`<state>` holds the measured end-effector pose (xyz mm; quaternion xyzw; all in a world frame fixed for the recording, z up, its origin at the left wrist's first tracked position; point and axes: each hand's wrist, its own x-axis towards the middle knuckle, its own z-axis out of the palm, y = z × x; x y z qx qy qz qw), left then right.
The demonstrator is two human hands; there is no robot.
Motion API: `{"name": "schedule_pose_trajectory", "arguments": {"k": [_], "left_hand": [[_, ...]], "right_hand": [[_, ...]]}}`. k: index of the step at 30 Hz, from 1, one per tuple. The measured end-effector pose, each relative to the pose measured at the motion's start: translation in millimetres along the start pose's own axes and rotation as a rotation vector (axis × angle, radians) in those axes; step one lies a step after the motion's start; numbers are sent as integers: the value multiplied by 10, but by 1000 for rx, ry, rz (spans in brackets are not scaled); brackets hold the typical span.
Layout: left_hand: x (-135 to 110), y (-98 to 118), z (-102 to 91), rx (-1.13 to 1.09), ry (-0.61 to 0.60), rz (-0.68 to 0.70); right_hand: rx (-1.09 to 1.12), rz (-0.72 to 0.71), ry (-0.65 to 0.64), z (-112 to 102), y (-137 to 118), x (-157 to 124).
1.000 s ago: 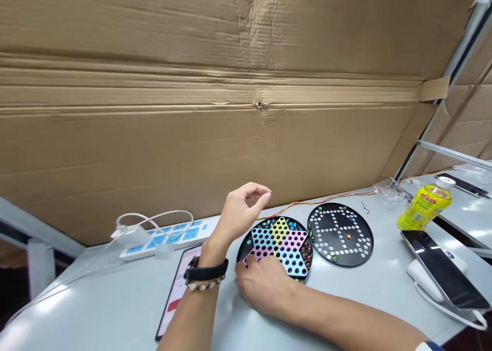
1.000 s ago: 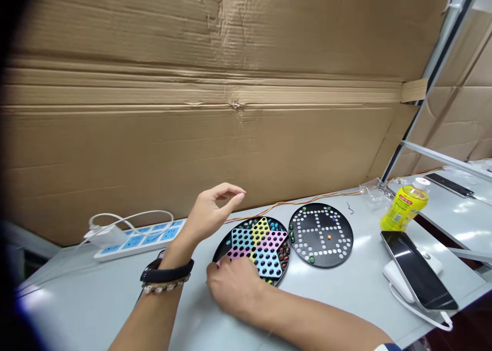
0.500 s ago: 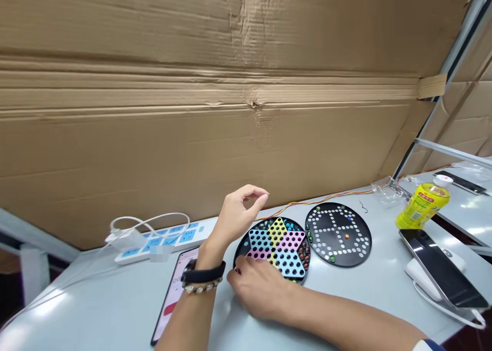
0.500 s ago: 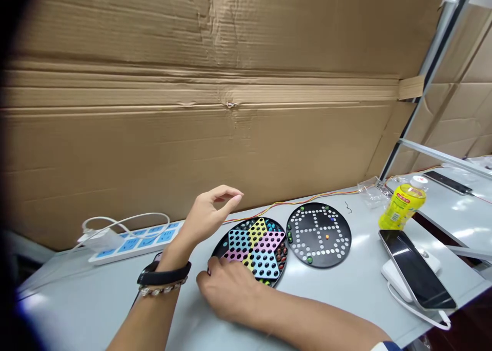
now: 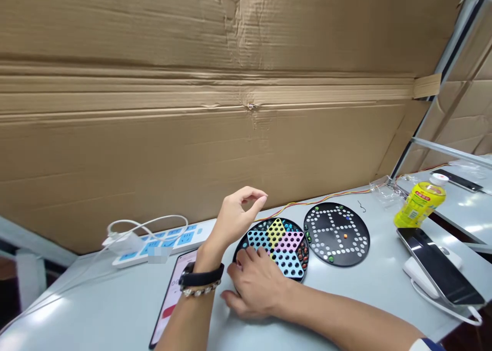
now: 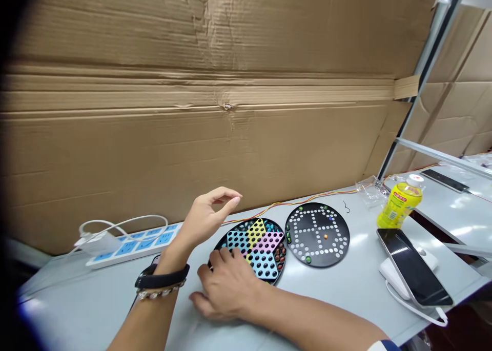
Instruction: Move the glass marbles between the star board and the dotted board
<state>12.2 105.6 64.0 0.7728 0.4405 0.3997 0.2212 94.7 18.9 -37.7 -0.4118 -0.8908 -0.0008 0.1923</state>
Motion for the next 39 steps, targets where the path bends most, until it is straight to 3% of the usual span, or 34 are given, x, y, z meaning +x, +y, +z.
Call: {"name": "schedule_pose_trajectory", "arguments": {"k": [8,12,18,23,27,34,36,39], "left_hand": [[-3,-12,-5,3,-7,-5],[-2,-17,-8,-6,-14,-5],[-9,-5,34,-17,-32,14],[-17,15,53,-13,-66,33],[-21,29,40,-25,-71,37],[-8,21,78,-39,-115,30],[-5,25,91,-43,-127,27],[-7,40,109,-57,-141,20]], "right_hand": [[26,89,-101,47,-23,15],[-11,19,-91,106,-17,13],[-23,-244,-54,201,37,50],[6,-230,-91,102,80,79],[47,-128,-51,-112,276,27],[191,356,54,-610,1123,-498],[232,476,-29,-754,1360,-696],[338,538,-306,-902,1572,-918]]}}
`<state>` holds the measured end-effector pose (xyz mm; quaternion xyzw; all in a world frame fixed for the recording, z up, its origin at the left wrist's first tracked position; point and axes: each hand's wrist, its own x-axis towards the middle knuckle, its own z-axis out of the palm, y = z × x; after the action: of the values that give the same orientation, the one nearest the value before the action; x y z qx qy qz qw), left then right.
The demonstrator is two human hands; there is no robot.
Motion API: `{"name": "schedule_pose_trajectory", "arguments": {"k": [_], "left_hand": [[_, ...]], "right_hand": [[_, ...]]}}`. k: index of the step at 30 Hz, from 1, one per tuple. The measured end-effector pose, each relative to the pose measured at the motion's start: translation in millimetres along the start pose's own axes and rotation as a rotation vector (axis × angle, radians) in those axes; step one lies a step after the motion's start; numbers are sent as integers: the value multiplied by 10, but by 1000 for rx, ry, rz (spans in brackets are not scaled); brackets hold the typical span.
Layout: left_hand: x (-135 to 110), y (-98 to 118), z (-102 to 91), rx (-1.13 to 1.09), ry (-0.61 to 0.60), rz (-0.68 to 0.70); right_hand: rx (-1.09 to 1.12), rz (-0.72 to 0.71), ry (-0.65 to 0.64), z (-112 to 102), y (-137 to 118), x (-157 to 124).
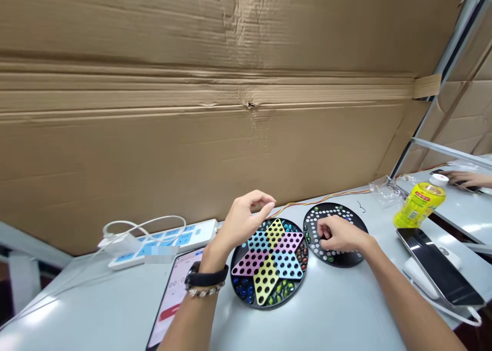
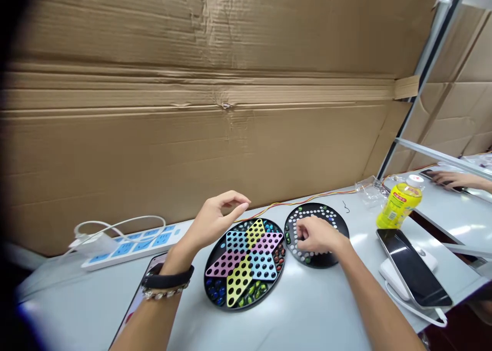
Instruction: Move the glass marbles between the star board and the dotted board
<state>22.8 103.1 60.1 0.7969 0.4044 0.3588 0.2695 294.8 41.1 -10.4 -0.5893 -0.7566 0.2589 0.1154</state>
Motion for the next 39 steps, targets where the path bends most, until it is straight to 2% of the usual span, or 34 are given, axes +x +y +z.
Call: {"name": "schedule_pose_trajectory", "arguments": {"k": [2,4,7,11,14,15,19,22,26,33,36,39], "left_hand": [[0,7,16,-7,-10,-4],[1,9,33,-6,-21,-2],[4,8,61,12,-45,14],[-13,16,182,41,-76,32],[-83,27,442,140,-136,80],[-120,30,560,199,-197,116],[-281,56,1018,514,-334,187],[-354,96,1191,638,-396,171],[-364,157,1216,688,-431,138],[-336,229,1207,697,-435,116],[-343,253,1221,695,-439,114],[-362,255,1241,687,-432,122]], "right_hand": [[21,44,-163,-36,58,-58],[55,50,-263,-32,49,-84],[112,32,-311,-11,8,-89],[145,22,-303,2,26,-82],[152,-4,-312,30,63,-68],[152,-14,-315,43,71,-63],[144,-26,-336,91,73,-48],[150,-10,-401,108,67,-50],[176,-10,-414,116,91,-40],[464,-51,-355,137,178,23],[449,-48,-324,157,213,37],[340,-16,-287,184,245,51]]}}
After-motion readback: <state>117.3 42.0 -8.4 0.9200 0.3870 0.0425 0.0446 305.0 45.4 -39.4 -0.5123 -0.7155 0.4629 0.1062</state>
